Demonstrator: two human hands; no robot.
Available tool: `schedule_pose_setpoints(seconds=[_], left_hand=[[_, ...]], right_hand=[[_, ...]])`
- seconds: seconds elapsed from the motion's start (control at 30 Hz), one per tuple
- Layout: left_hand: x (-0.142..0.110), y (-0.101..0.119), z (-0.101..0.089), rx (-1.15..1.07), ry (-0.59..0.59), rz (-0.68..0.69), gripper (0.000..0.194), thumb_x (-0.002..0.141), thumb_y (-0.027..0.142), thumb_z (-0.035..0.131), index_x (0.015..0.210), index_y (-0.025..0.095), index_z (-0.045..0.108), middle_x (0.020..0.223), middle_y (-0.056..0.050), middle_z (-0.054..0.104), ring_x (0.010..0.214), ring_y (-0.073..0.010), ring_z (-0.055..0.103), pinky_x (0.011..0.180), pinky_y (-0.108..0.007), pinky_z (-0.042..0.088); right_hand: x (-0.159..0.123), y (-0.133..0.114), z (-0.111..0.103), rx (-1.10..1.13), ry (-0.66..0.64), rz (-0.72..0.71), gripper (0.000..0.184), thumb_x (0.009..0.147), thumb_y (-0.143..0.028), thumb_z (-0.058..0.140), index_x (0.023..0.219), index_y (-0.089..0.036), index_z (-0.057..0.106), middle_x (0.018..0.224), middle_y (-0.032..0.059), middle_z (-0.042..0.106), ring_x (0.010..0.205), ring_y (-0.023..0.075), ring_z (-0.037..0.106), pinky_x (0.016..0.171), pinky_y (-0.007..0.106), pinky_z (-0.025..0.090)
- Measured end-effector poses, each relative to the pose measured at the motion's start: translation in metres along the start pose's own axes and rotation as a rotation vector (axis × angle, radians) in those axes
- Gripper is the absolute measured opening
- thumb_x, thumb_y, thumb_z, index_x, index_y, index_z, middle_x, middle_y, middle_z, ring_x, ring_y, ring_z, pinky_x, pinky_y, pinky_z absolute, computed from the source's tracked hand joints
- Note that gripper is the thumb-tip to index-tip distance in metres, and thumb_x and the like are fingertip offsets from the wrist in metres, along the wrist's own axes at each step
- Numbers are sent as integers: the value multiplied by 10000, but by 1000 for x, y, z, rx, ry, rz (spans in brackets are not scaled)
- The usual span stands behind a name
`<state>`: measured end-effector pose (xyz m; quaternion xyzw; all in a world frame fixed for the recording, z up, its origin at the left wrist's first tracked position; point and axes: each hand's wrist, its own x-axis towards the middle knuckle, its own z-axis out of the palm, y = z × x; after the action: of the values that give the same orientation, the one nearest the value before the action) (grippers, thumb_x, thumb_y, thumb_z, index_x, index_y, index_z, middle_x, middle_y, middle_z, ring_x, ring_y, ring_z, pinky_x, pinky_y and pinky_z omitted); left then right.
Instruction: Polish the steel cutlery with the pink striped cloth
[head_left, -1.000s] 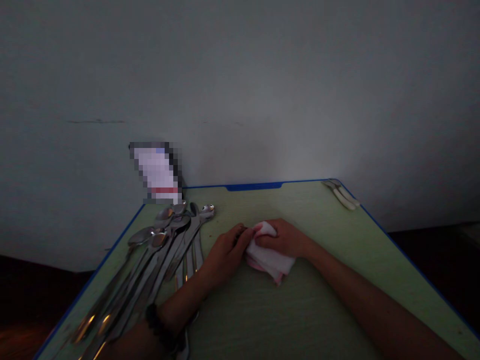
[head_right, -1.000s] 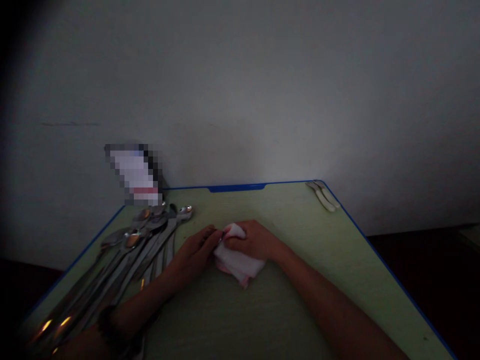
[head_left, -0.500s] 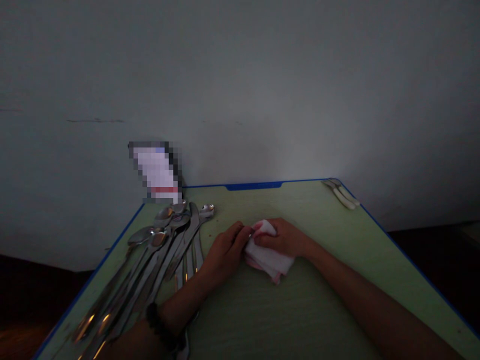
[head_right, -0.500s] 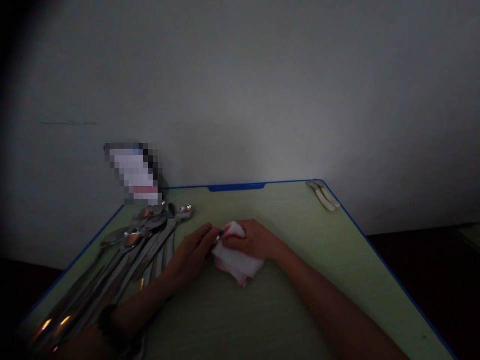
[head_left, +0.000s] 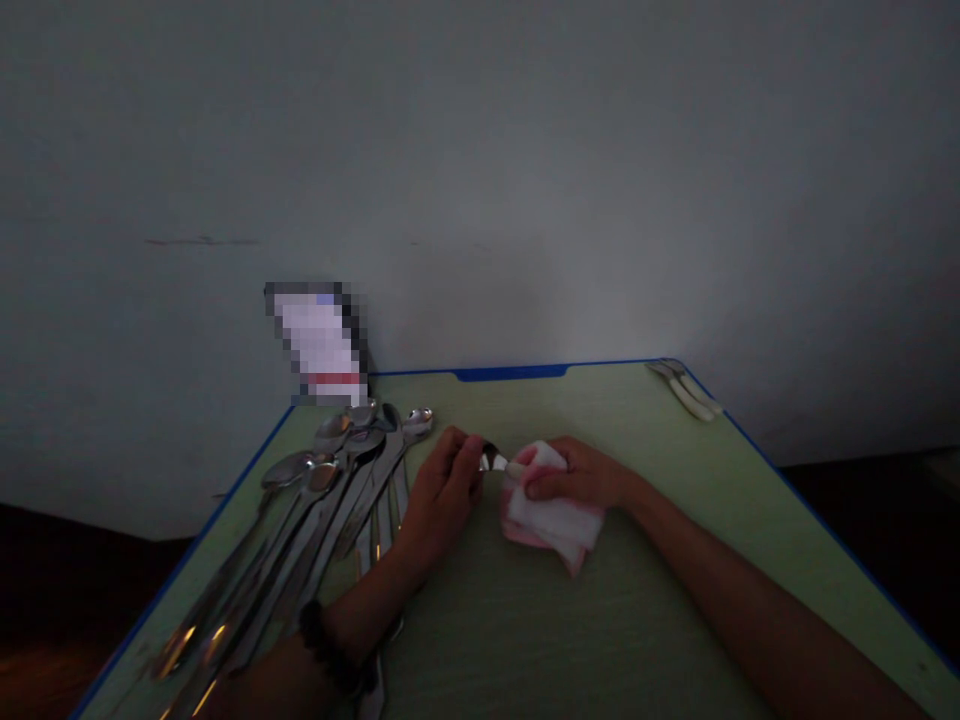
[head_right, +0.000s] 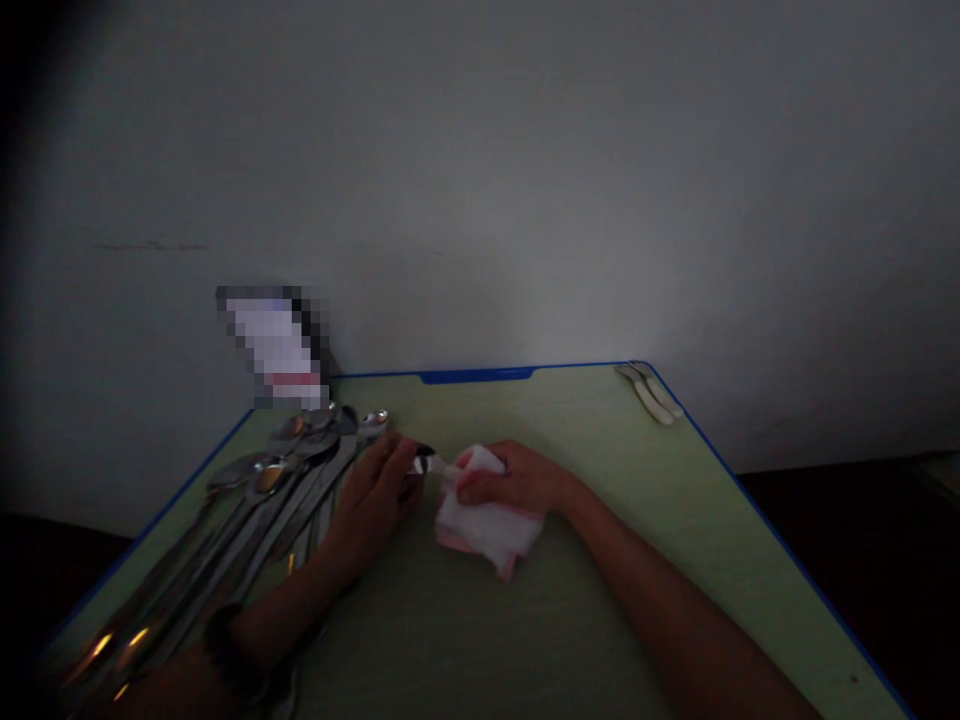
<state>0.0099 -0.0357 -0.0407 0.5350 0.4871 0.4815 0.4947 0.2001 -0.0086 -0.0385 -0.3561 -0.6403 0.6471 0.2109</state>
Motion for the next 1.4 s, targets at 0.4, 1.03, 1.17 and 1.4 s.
schedule_pose_setpoints(seconds=[0.4, 1.03, 1.17, 1.4], left_hand=[[-8, 1, -1, -108, -307, 98, 427, 898, 392, 365, 1283, 220, 305, 633, 47, 401, 464, -67, 342, 395, -165, 269], [-1, -4, -4, 151, -177, 139, 209, 874, 357, 418, 917, 165, 490, 635, 54, 422, 477, -55, 372, 425, -156, 307], [1, -3, -3, 153, -64, 223, 319, 860, 315, 455, 1162, 221, 412, 863, 6, 477, 562, -54, 458, 471, -154, 377], [3, -3, -6, 388, -3, 369, 246, 825, 289, 516, 1056, 237, 583, 1041, -39, 459, 818, -120, 528, 608, -204, 493]], right_hand=[[-6, 4, -8, 279, 191, 89, 242, 552, -252, 536, 760, -137, 586, 520, -39, 542, 406, 76, 427, 376, 184, 301], [-1, 7, -6, 68, 15, 71, 250, 695, -354, 613, 784, -122, 587, 561, -42, 543, 445, 68, 461, 404, 171, 323], [0, 3, -3, 43, 39, 61, 248, 715, -365, 594, 767, -123, 581, 561, -37, 535, 446, 66, 451, 407, 171, 326], [1, -1, -2, -42, 38, 39, 223, 732, -348, 573, 714, -126, 570, 555, -37, 520, 455, 63, 427, 425, 176, 322]])
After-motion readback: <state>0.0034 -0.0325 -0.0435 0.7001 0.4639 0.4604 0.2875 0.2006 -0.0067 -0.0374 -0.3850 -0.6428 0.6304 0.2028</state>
